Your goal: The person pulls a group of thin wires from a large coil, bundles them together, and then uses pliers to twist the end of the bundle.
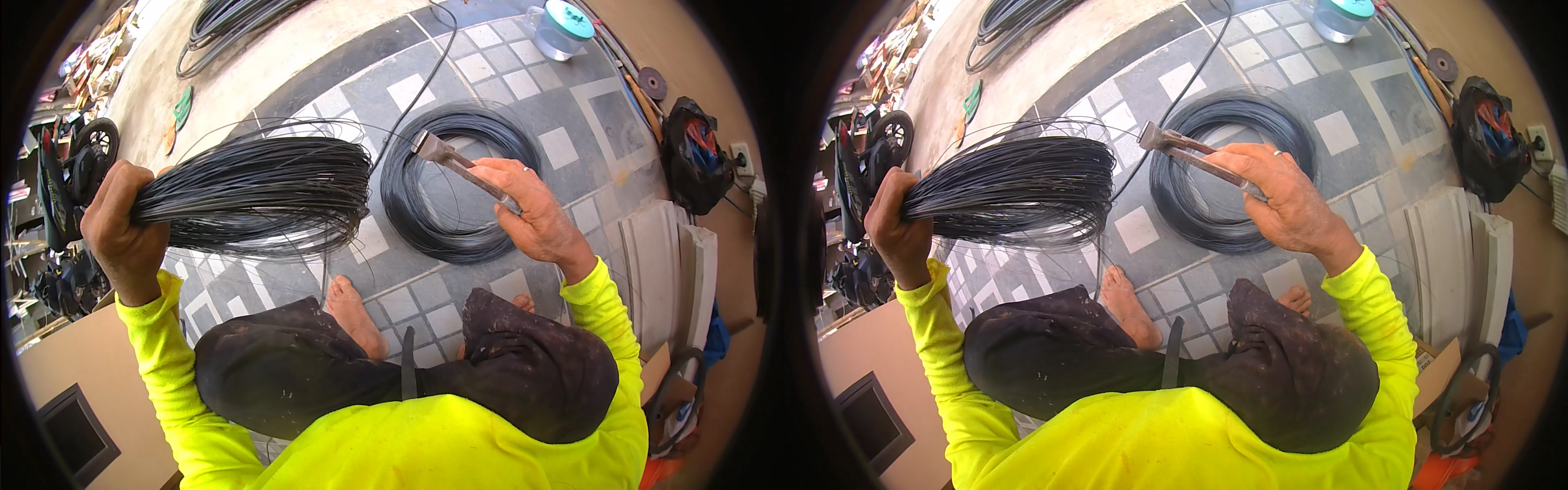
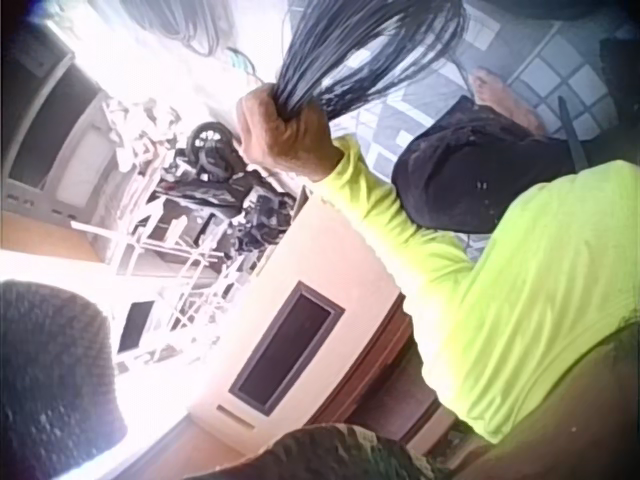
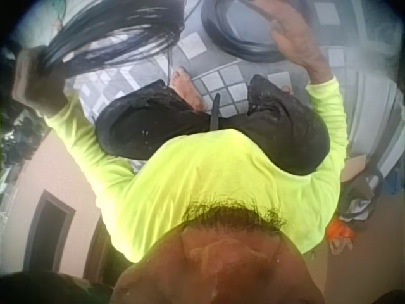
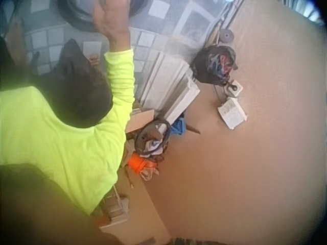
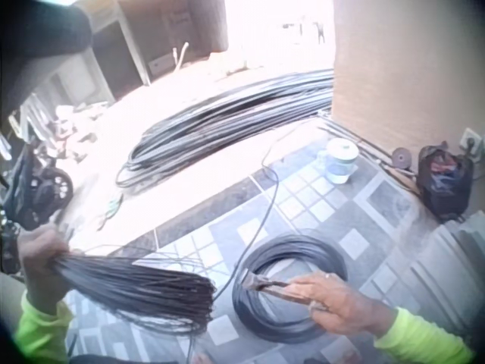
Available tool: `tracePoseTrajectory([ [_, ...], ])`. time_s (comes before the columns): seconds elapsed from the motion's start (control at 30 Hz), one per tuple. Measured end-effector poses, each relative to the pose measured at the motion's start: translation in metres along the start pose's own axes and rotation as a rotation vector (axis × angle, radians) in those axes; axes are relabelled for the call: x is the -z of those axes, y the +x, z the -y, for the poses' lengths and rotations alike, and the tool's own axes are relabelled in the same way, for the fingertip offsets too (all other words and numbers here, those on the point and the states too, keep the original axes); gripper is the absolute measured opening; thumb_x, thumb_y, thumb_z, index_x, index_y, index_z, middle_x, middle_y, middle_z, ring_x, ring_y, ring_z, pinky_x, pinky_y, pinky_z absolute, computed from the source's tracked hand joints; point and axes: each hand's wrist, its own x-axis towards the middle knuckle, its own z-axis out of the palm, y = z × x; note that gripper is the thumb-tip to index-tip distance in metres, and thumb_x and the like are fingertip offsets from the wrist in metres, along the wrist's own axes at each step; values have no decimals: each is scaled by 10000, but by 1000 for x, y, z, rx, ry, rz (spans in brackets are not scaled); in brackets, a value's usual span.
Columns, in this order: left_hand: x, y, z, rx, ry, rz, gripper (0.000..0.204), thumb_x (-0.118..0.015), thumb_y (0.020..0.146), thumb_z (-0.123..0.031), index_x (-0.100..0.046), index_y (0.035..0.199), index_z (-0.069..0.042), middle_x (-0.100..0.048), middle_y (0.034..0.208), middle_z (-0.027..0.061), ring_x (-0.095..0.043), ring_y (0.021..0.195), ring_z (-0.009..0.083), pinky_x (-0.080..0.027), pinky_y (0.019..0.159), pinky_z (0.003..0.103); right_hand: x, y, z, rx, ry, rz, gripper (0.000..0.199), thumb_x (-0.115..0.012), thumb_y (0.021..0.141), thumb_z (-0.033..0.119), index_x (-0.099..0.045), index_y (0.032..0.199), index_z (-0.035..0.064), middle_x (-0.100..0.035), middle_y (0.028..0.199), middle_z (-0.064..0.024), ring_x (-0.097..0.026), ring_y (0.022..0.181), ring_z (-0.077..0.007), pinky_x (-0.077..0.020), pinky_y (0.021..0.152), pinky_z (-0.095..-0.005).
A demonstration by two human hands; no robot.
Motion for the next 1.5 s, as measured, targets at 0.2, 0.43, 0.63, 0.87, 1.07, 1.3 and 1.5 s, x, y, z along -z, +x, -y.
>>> tracePoseTrajectory([
  [0.2,0,2,0,-26,-11,2,210,-753,752,48,-552,797,6,-446,674,88,-454,575,200,-367,544,268,-2,-4,-12,23,12,42,580,-537,780,-76,-479,1348,22,-574,1141,-204,-574,1091,-387,-459,918,-448],
  [0.43,-2,3,0,-26,1,-5,217,-764,755,16,-550,784,-5,-435,665,91,-448,566,217,-362,534,276,-6,0,10,-184,74,0,362,-539,854,-23,-482,1211,-23,-566,1100,-234,-611,1009,-397,-482,877,-449],
  [0.63,-7,4,-7,-22,-6,30,264,-796,757,-43,-533,742,-27,-400,644,92,-420,530,228,-333,502,298,-18,4,0,-225,62,-23,276,-639,889,74,-519,1124,-10,-578,896,-172,-597,817,-306,-471,722,-415],
  [0.87,-17,3,-7,-27,-60,48,283,-795,773,-71,-519,727,-26,-412,641,105,-411,521,241,-326,495,313,-34,5,-31,-160,2,-112,174,-691,878,96,-545,935,20,-505,664,-78,-491,568,-153,-410,555,-317],
  [1.07,-40,-12,14,67,-85,123,270,-747,822,-67,-502,724,-14,-452,644,122,-431,523,266,-352,506,318,-33,-1,-8,-205,151,-91,155,-675,858,48,-525,894,35,-510,685,-96,-499,583,-183,-424,570,-329],
  [1.3,-56,-17,17,132,-81,168,226,-669,833,-28,-476,717,-9,-441,633,159,-425,515,294,-366,513,333,-34,-21,-2,-132,205,-52,225,-688,809,14,-573,1003,12,-648,871,-183,-653,739,-358,-505,658,-421],
  [1.5,-56,-32,51,311,-67,51,234,-680,862,-77,-488,741,-19,-352,621,116,-338,556,172,-340,515,315,-13,-26,-37,-169,-158,-30,166,-694,893,83,-566,988,34,-593,805,-54,-574,726,-109,-493,672,-282],
])
